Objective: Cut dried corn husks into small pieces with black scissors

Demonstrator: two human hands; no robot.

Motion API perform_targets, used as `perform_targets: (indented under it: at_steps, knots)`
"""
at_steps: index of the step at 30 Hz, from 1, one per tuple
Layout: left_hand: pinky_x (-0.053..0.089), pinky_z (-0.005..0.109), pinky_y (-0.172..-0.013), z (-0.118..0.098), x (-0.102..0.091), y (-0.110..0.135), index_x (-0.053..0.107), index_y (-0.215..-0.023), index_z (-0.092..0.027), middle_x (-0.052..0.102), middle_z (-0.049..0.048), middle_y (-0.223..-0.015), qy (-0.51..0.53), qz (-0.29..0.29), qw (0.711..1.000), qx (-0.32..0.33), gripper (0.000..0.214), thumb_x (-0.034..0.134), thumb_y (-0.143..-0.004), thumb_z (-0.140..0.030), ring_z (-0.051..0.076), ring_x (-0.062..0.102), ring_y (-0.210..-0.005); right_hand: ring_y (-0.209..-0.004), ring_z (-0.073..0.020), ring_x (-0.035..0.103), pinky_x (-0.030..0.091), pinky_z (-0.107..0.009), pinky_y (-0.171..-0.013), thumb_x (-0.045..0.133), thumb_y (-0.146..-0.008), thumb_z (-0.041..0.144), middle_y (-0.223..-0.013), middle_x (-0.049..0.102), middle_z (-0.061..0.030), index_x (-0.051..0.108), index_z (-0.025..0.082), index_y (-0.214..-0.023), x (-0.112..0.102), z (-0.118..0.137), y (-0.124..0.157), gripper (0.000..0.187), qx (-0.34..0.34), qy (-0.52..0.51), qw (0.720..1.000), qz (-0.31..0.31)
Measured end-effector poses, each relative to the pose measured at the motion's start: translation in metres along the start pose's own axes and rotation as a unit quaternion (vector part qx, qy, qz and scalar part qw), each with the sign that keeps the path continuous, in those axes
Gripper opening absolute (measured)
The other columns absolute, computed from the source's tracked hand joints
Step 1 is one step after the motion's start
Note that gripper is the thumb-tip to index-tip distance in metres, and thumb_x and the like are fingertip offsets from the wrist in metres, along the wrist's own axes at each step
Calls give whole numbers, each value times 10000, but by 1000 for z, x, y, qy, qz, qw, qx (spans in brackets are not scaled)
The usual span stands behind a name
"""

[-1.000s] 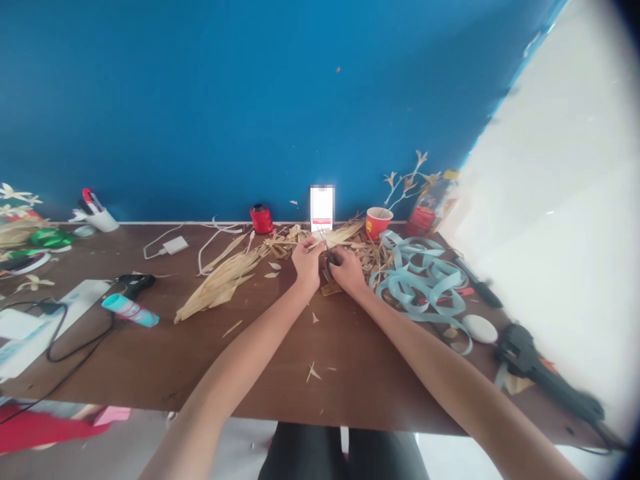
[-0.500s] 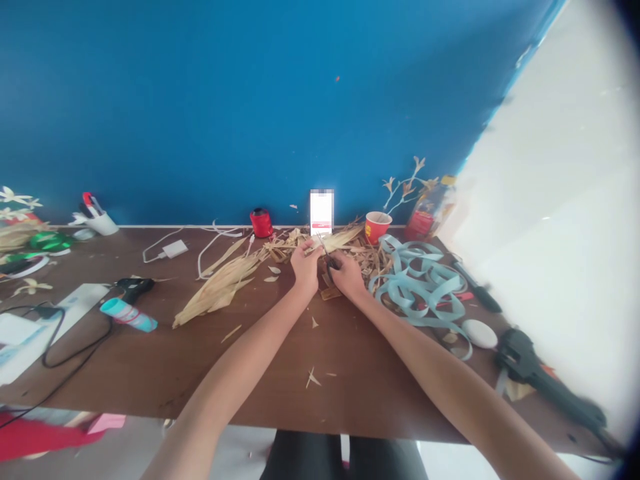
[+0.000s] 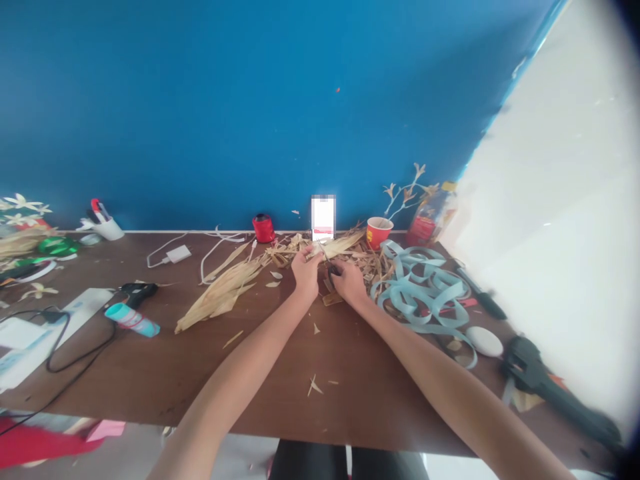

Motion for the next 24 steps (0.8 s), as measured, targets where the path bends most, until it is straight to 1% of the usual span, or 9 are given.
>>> perform_targets:
  at_steps: [4, 8, 13, 19, 24]
  knots:
    - [484, 282, -737, -2, -1, -1, 607, -986, -151, 676, 30, -843, -15, 3, 1000, 1, 389, 735, -619, -169, 129, 631, -731, -826, -227, 637, 425, -284, -725, 528, -697, 199, -828, 724, -23, 733, 268, -908, 1, -1, 0, 302, -3, 2, 1000, 3]
    - [471, 275, -716, -2, -2, -2, 625, -994, -149, 663, 24, -817, -35, -4, 999, 6, 397, 725, -610, -167, 122, 615, -701, -819, -228, 636, 427, -284, -717, 532, -703, 207, -832, 725, -26, 736, 267, -907, -1, 1, 0, 295, 2, 8, 1000, 8]
    - [465, 270, -733, 2, -5, -8, 637, -1007, -152, 673, 38, -877, -44, -5, 999, 24, 402, 702, -610, -161, 124, 616, -746, -774, -222, 623, 420, -279, -696, 543, -701, 208, -788, 710, -19, 742, 280, -896, -4, 5, 1, 287, 9, 9, 1000, 11]
    - [423, 237, -652, -2, -6, -8, 632, -997, -156, 630, -4, -772, -52, -2, 998, 26, 395, 663, -603, -135, 83, 542, -625, -759, -225, 616, 405, -277, -666, 564, -696, 227, -748, 694, -12, 747, 293, -883, -2, 4, 2, 270, 16, 5, 1000, 14]
    - [390, 219, -624, -5, -6, -9, 636, -969, -155, 599, -21, -735, -67, 0, 997, 34, 385, 630, -585, -122, 77, 514, -617, -783, -234, 622, 405, -281, -668, 566, -695, 234, -767, 702, -18, 743, 289, -863, -4, 6, 1, 250, 17, 12, 1000, 23]
Point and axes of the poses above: each hand's wrist, its own y-axis away from the middle knuckle, its own x-axis out of the palm, z = x × y, the point moved 1 cm from there along -y, towards the middle knuckle
